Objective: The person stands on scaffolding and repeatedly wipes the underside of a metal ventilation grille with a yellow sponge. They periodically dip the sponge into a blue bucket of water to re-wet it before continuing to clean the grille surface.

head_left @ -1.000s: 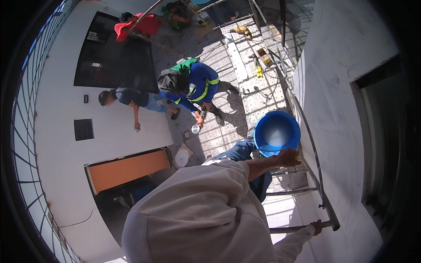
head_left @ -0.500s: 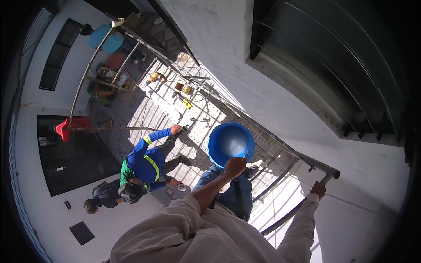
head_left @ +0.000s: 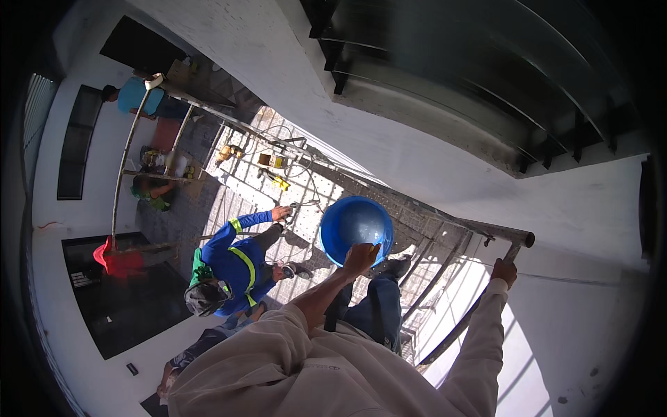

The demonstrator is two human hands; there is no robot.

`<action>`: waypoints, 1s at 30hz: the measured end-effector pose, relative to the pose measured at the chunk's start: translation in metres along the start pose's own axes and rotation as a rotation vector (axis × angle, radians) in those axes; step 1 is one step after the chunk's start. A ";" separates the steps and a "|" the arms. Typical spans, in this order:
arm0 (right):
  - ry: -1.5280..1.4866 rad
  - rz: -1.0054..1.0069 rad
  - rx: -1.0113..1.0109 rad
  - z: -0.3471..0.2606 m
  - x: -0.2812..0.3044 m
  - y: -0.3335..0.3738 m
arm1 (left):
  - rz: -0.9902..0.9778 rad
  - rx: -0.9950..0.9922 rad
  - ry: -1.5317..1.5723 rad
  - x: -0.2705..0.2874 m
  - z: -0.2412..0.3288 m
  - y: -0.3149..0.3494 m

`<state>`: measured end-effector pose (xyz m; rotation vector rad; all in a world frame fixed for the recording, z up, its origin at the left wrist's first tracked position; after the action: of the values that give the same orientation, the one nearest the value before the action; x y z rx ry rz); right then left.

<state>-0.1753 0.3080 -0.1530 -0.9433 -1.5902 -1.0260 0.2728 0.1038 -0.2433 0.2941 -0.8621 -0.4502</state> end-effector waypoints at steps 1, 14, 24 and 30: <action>0.022 0.008 0.016 0.000 -0.001 -0.004 | 0.061 -0.101 -0.050 0.004 0.009 0.002; -0.029 0.010 -0.001 0.048 -0.042 -0.038 | -0.097 0.111 -0.087 -0.001 -0.032 0.016; -0.081 -0.021 -0.045 0.045 -0.038 -0.032 | -0.091 0.028 -0.114 -0.002 -0.032 0.017; -0.010 -0.044 -0.059 0.030 -0.025 -0.021 | -0.163 0.125 -0.180 -0.017 -0.040 0.013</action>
<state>-0.1987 0.3266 -0.1862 -0.9583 -1.6029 -1.1061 0.2982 0.1259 -0.2736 0.4461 -1.0483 -0.5819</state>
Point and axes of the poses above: each hand's wrist, its own y-axis away from the middle knuckle, its own x-axis out of the back of the hand, z = x × y, the point moved 10 cm from there along -y, towards the middle knuckle, and after that the axes turned 11 degrees about x, right-handed, at the moved point
